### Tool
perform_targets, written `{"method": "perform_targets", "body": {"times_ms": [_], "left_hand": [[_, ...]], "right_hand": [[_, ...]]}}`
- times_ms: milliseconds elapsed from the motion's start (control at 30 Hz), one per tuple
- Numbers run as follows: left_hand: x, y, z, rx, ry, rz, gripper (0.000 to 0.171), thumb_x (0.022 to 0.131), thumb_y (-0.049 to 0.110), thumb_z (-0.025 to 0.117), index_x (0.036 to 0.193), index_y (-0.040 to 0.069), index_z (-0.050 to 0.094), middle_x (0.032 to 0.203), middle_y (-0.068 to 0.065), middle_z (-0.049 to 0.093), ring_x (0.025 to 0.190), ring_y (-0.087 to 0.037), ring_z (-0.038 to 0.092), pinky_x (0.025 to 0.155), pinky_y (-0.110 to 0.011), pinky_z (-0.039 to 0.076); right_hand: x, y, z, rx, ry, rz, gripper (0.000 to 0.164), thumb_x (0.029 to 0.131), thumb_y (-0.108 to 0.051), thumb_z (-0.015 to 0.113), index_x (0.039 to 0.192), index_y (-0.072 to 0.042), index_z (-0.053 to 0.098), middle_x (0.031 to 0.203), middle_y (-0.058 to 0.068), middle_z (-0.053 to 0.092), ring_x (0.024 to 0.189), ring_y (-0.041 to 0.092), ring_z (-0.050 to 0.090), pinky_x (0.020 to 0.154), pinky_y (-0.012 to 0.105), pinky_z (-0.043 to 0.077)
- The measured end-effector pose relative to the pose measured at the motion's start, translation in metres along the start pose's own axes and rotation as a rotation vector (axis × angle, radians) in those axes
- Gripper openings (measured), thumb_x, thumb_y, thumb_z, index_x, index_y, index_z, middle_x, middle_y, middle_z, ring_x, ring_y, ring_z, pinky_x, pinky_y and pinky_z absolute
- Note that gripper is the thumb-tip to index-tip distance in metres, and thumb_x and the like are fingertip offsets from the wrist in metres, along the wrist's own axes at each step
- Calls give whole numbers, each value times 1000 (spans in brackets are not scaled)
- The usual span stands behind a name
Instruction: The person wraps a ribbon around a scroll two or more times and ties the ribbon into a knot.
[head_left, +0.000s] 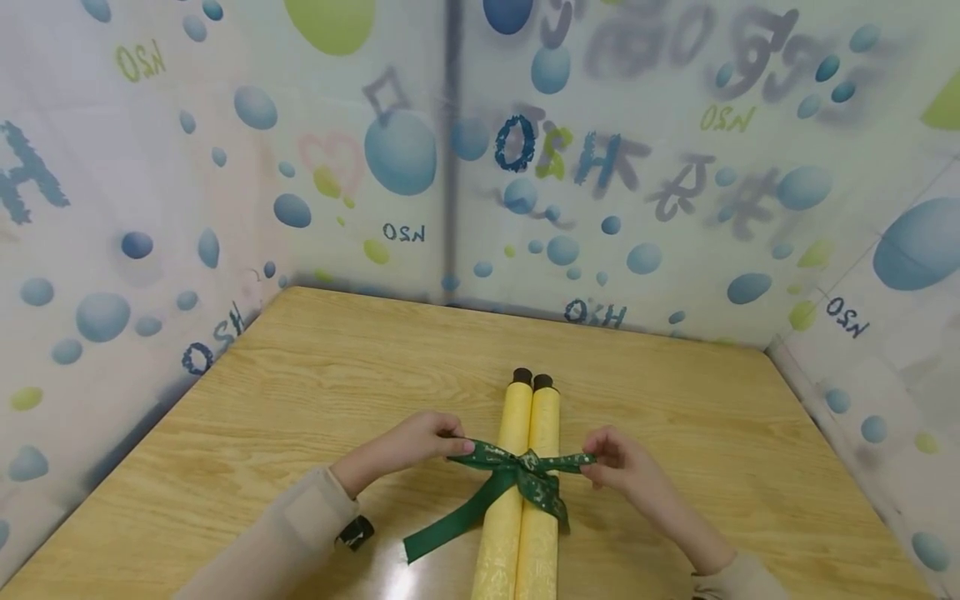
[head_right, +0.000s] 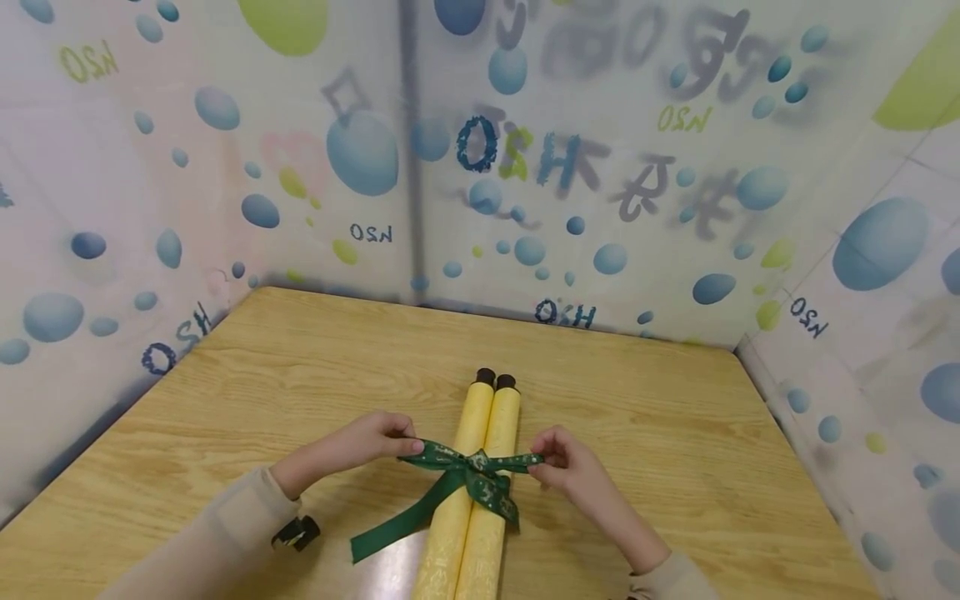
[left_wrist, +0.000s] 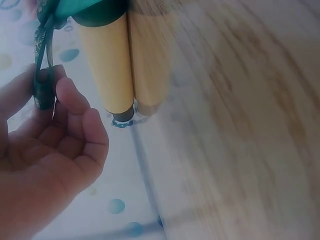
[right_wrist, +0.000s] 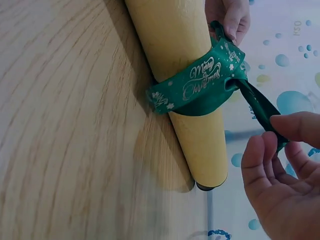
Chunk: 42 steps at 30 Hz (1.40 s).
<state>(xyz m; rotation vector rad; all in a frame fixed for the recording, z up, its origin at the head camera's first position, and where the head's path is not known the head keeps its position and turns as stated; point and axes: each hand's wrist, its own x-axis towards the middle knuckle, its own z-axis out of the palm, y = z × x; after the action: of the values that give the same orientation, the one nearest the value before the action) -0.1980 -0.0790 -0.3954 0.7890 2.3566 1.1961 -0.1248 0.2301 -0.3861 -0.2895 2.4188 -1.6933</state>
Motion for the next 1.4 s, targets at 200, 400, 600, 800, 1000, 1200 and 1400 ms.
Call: {"method": "perform_targets", "body": {"times_ms": [200, 400, 600, 800, 1000, 1200, 1400], "left_hand": [[0, -2, -1, 1, 0, -33, 25, 90, 30, 62, 77, 9, 62, 65, 4, 52, 60, -12, 40, 55, -25, 33], [-3, -5, -2, 0, 5, -53, 26, 89, 28, 64, 74, 8, 61, 64, 4, 49, 60, -12, 40, 55, -26, 33], [-7, -8, -2, 16, -3, -59, 27, 89, 24, 64, 68, 7, 58, 60, 4, 45, 55, -10, 37, 51, -23, 31], [-11, -10, -4, 57, -13, -66, 28, 89, 22, 64, 67, 8, 57, 58, 4, 43, 52, -8, 35, 48, -22, 29], [-15, -12, -9, 82, -20, -55, 28, 91, 22, 62, 67, 8, 56, 58, 5, 43, 52, -8, 36, 49, -21, 30], [-17, -17, -11, 85, -17, -35, 28, 91, 22, 61, 67, 8, 57, 58, 4, 45, 52, -8, 37, 49, -22, 32], [-18, -19, -10, 72, -14, -56, 27, 91, 22, 62, 68, 8, 58, 58, 4, 45, 52, -8, 36, 48, -22, 31]], "right_hand": [[-2, 3, -3, -53, 3, 27, 22, 84, -4, 64, 97, 4, 48, 89, 9, 53, 76, 15, 56, 66, 32, 49], [-6, 11, -7, -139, -11, -3, 16, 83, -4, 64, 92, 3, 52, 86, 9, 55, 73, 13, 54, 63, 28, 48], [-9, 16, -10, -209, -13, 21, 14, 81, -7, 66, 88, 0, 56, 89, 9, 58, 78, 16, 56, 65, 27, 49], [-12, 18, -12, -220, -37, 53, 12, 79, -5, 64, 86, 2, 56, 87, 7, 59, 75, 15, 55, 63, 27, 49], [-13, 20, -13, -265, -43, 54, 9, 78, -5, 65, 84, -1, 59, 87, 6, 60, 78, 16, 55, 65, 26, 47], [-14, 21, -13, -291, -30, 70, 8, 77, -4, 65, 82, 0, 60, 85, 6, 61, 77, 17, 54, 63, 25, 47], [-13, 21, -10, -316, -11, 84, 9, 77, -4, 65, 83, -1, 59, 82, 4, 60, 74, 17, 54, 60, 25, 47]]}}
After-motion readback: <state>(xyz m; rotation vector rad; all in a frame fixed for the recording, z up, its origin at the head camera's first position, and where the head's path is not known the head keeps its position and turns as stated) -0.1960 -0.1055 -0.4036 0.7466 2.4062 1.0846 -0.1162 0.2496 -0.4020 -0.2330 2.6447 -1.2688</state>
